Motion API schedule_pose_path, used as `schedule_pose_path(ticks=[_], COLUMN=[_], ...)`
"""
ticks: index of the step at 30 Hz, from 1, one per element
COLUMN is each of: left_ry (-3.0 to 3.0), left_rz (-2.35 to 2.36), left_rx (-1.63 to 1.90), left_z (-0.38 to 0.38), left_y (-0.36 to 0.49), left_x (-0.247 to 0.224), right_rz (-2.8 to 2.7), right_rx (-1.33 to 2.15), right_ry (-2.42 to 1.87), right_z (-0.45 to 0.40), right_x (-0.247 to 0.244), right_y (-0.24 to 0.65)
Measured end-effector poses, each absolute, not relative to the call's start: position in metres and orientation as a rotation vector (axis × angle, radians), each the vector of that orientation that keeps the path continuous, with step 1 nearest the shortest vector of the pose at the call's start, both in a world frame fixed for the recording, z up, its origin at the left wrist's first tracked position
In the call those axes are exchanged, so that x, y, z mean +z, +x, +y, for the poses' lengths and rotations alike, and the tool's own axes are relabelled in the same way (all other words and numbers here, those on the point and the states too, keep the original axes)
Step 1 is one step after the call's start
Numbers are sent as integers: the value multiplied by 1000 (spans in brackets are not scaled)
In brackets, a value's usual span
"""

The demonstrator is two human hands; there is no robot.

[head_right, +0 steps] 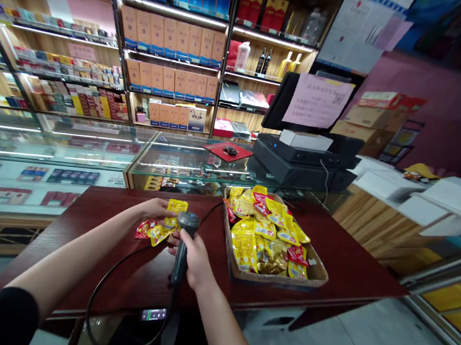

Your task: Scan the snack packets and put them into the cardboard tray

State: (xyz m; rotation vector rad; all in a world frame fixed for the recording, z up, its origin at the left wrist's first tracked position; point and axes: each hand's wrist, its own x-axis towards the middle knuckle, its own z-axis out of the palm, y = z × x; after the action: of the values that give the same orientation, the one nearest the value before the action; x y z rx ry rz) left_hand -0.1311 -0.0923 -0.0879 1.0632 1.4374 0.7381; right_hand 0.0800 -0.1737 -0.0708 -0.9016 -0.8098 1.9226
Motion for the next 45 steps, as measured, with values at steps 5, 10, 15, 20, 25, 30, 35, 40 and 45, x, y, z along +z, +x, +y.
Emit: schedule_pose_path(ticks=[5, 10, 15, 20, 25, 30, 35, 40, 45], left_ry=[901, 887, 903, 892, 886, 895, 890, 880, 915], left_rz=[1376, 1309, 1250, 1259, 1267, 1289, 1274, 1292, 1346], left_rx=[817, 823, 808, 826, 817, 798, 818, 830, 815], left_z=[-94, -89, -87, -85, -85, -85, -86, -86, -84], left_y=[-115, -99, -92, -93, -97, -101, -103, -105, -107], left_x=[-92, -92, -93, -98, -100, -99, -99, -95, -88], right_rz=[-843, -953, -987, -1007, -1044, -1053, -1061, -1060, -1047], right_rx=[1949, 1887, 1842, 1828, 1826, 1840, 1838, 1823, 1856], right_ry=[-946, -998, -1020, -1022, -1012, -1005, -998, -929, -907], right_z=[-204, -224, -234, -235, -234, -233, -231, -225, -222], right_x=[-76, -85, -89, -91, -89, -85, -87, -91, -87], right_y=[91, 101, 103, 99, 96, 94, 93, 93, 93])
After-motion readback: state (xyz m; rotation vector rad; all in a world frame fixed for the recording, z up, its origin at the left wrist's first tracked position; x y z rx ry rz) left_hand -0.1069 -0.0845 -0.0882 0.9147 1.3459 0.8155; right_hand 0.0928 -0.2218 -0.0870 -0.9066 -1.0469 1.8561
